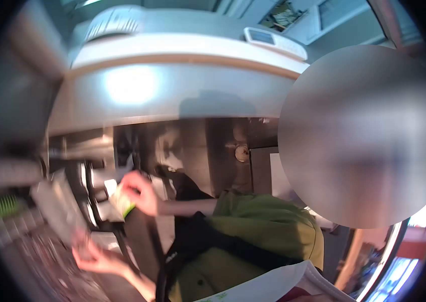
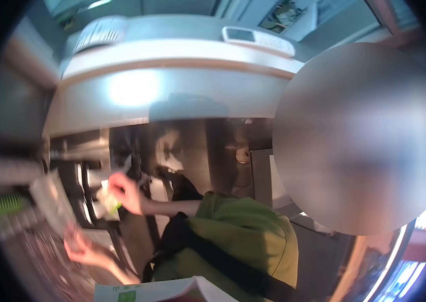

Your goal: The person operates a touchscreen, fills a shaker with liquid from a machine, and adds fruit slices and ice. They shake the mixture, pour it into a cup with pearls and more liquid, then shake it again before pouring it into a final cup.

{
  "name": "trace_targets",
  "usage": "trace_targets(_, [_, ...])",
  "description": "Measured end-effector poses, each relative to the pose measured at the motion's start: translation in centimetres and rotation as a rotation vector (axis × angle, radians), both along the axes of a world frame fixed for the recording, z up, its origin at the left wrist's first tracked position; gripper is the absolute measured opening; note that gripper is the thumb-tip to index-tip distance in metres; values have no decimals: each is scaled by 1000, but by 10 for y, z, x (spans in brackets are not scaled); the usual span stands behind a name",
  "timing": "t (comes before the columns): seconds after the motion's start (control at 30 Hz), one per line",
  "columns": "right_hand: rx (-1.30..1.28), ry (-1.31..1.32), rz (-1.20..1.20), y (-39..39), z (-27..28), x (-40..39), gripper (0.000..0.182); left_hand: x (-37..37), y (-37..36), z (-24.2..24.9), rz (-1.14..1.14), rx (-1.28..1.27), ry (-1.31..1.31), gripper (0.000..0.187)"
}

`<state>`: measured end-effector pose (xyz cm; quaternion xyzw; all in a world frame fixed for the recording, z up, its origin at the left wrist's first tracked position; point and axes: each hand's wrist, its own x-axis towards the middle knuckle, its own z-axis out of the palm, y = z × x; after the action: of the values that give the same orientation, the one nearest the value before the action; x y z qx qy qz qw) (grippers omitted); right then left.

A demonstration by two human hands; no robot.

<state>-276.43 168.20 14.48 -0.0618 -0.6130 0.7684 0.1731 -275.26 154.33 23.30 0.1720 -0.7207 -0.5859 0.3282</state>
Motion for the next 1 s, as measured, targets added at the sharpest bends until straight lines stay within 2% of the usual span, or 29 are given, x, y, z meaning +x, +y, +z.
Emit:
trace_targets(0.03, [-249, 108, -65, 2, -9, 9, 16, 10, 12, -12, -67, -127, -22, 44])
trace_targets(0.07, [-681, 75, -23, 14, 0, 16, 19, 22, 15, -6, -176, -298, -115, 54])
trace_targets(0.1, [-997, 49, -83, 19, 7, 27, 20, 36, 28, -8, -145, -117, 8, 58])
trace_targets(0.13, [-406, 85, -78, 27, 41, 35, 20, 54, 21, -14, -85, -386, -99, 58])
trace_targets(0.17, [-281, 28, -14, 31, 50, 39, 22, 72, 25, 12, -95, -107, -284, 61])
trace_targets(0.2, [-150, -21, 51, 36, 58, 43, 24, 90, 11, -13, -96, 115, -138, 65])
trace_targets(0.23, [-377, 37, 146, 18, 85, 51, 32, 101, 6, -24, -75, 192, 23, 64])
trace_targets(0.3, [-393, 65, 369, -5, 121, 62, 38, 130, 2, -24, -15, 212, 212, 63])
trace_targets(0.4, [-358, 85, 665, -58, 129, 96, 43, 186, -10, -9, 146, 305, 237, 53])
trace_targets(0.47, [-365, 118, 795, -90, 129, 115, 45, 213, -22, -9, 127, 743, 418, 40])
trace_targets(0.53, [-349, 145, 920, -119, 131, 136, 41, 241, -39, 11, 78, 1314, 530, 40])
trace_targets(0.57, [-288, 137, 965, -130, 135, 145, 42, 252, -42, 14, 92, 1490, 611, 45])
trace_targets(0.6, [-225, 135, 1002, -139, 138, 153, 43, 262, -46, 7, 6, 1556, 728, 47])
trace_targets(0.7, [-198, 118, 1125, -162, 141, 172, 45, 280, -47, 9, 5, 1657, 881, 50])
trace_targets(0.73, [-128, 141, 1137, -173, 139, 173, 47, 281, -52, 9, 30, 1685, 884, 50])
trace_targets(0.8, [-162, 155, 1222, -192, 135, 179, 47, 287, -63, 7, 62, 1746, 878, 49])
trace_targets(0.93, [62, 335, 1212, -227, 122, 174, 53, 273, -84, -2, 227, 1553, 788, 45])
trace_targets(1.0, [271, 488, 1177, -247, 118, 163, 59, 267, -104, 0, 166, 1535, 806, 44])
